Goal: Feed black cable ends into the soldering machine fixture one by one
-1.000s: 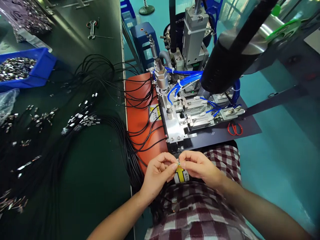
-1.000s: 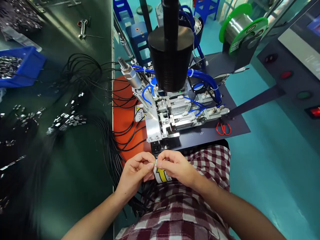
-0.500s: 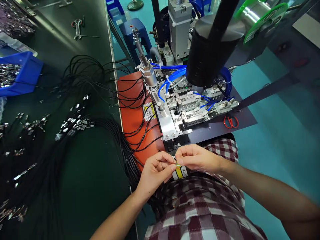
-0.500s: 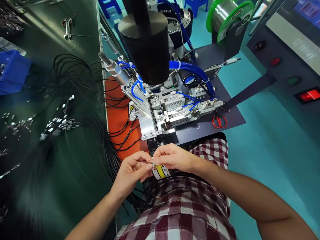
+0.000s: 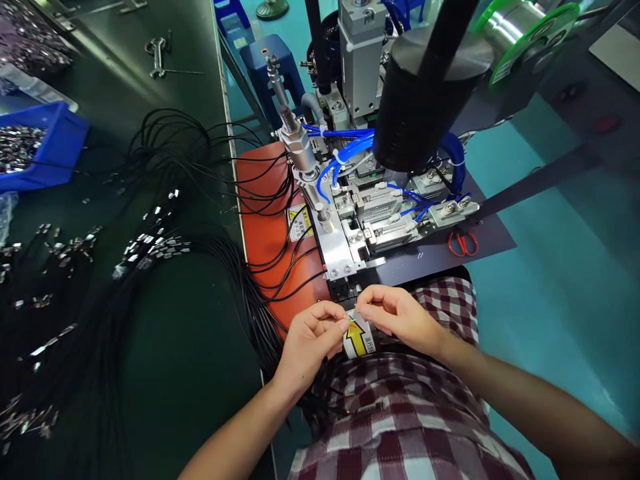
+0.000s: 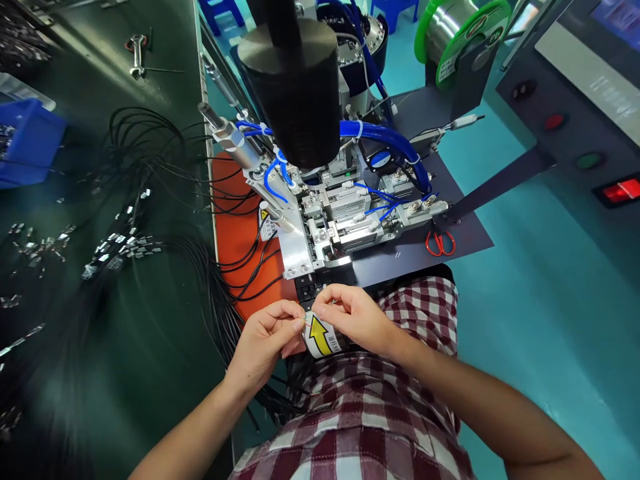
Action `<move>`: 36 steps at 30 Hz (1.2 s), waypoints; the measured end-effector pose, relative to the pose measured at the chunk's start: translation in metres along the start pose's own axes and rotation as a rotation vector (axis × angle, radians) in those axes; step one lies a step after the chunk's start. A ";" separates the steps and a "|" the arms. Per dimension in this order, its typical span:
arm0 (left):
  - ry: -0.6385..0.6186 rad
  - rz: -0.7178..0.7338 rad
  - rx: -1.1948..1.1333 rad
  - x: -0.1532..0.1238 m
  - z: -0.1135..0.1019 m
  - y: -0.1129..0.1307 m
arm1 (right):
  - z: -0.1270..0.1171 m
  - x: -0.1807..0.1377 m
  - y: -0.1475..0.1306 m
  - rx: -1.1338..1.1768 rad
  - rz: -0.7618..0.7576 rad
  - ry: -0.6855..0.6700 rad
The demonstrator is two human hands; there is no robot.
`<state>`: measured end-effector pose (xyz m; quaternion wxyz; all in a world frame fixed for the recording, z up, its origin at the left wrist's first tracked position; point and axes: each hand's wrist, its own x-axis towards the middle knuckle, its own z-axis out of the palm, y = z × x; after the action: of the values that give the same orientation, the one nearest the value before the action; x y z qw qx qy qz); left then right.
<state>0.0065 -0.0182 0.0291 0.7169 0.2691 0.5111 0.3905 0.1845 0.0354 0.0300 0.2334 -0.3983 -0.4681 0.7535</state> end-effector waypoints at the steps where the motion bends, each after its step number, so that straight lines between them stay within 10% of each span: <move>1: 0.001 0.002 -0.001 0.000 0.000 0.000 | 0.002 -0.001 0.002 -0.077 -0.031 0.041; 15: 0.025 0.087 -0.045 0.003 0.004 -0.004 | 0.022 -0.002 0.009 -0.126 -0.115 0.146; 25: 0.048 0.019 0.083 0.004 0.014 0.008 | 0.012 -0.011 0.012 -0.764 -0.560 0.260; 36: 0.076 0.353 0.552 0.016 0.008 0.008 | -0.003 0.004 0.025 -0.142 -0.101 0.169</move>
<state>0.0144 -0.0006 0.0296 0.5187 0.5230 0.5693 0.3652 0.1850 0.0281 0.0057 0.2808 -0.4520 -0.5185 0.6694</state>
